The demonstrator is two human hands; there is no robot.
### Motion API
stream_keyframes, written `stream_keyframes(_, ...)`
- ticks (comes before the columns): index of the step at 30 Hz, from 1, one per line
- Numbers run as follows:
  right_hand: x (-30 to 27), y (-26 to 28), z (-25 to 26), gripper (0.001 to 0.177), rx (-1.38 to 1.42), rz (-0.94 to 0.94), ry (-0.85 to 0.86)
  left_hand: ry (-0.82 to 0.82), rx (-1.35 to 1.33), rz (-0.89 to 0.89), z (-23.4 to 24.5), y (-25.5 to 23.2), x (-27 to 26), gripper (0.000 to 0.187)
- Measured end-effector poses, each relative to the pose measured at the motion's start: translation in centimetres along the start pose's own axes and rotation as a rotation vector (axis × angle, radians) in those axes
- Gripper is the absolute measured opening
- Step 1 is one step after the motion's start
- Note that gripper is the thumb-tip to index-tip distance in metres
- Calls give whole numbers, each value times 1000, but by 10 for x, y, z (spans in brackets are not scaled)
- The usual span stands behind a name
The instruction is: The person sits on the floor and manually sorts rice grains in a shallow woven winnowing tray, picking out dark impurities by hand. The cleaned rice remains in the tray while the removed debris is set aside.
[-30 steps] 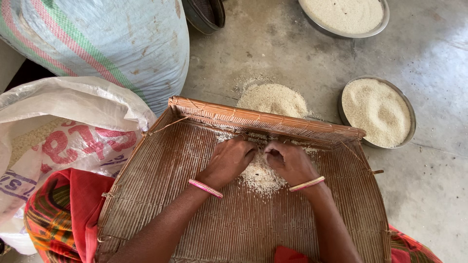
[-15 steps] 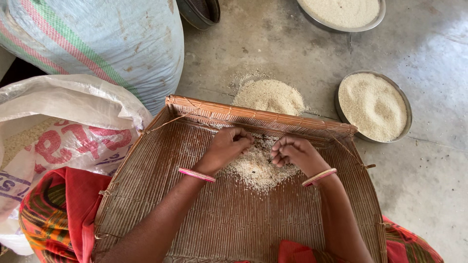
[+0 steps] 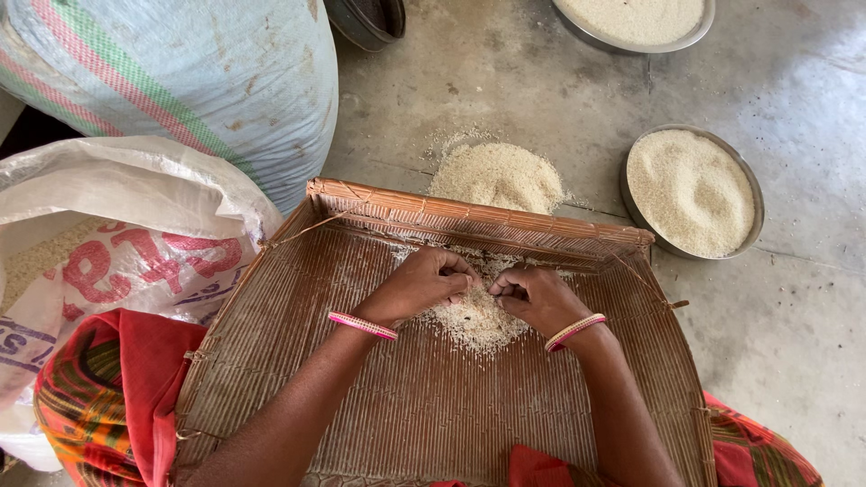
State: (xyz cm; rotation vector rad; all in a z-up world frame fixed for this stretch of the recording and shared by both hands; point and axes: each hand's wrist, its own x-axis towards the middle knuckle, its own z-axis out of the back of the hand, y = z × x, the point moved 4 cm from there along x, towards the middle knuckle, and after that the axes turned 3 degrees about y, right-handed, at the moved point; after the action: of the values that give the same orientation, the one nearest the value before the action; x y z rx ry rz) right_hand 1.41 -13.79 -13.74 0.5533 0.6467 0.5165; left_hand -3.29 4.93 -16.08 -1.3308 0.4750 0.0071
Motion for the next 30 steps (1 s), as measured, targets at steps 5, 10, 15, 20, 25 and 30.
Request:
stream_keyframes(5,-3,0,5,18,51,-35,-19,-16,103,-35,1,0,0,22)
stream_keyframes(10,-5,-4,16,15,198,-18,-48,17,281,-110,-1,-3,-4,20)
stream_keyframes(15,-4,-13,21,16,615,76,-35,112,401,-96,-7,-12,-14,17)
stream_keyframes(20,-6,-19,20,14,864,86,-8,140,467,-99,-17,-15,-23,14)
stream_keyframes(25,-9,-12,18,16,975,80,29,101,534,-177,-20,-13,-22,12)
stream_keyframes(30,-8,-5,13,19,690,26,7,96,566,-180,-25,-8,-20,5)
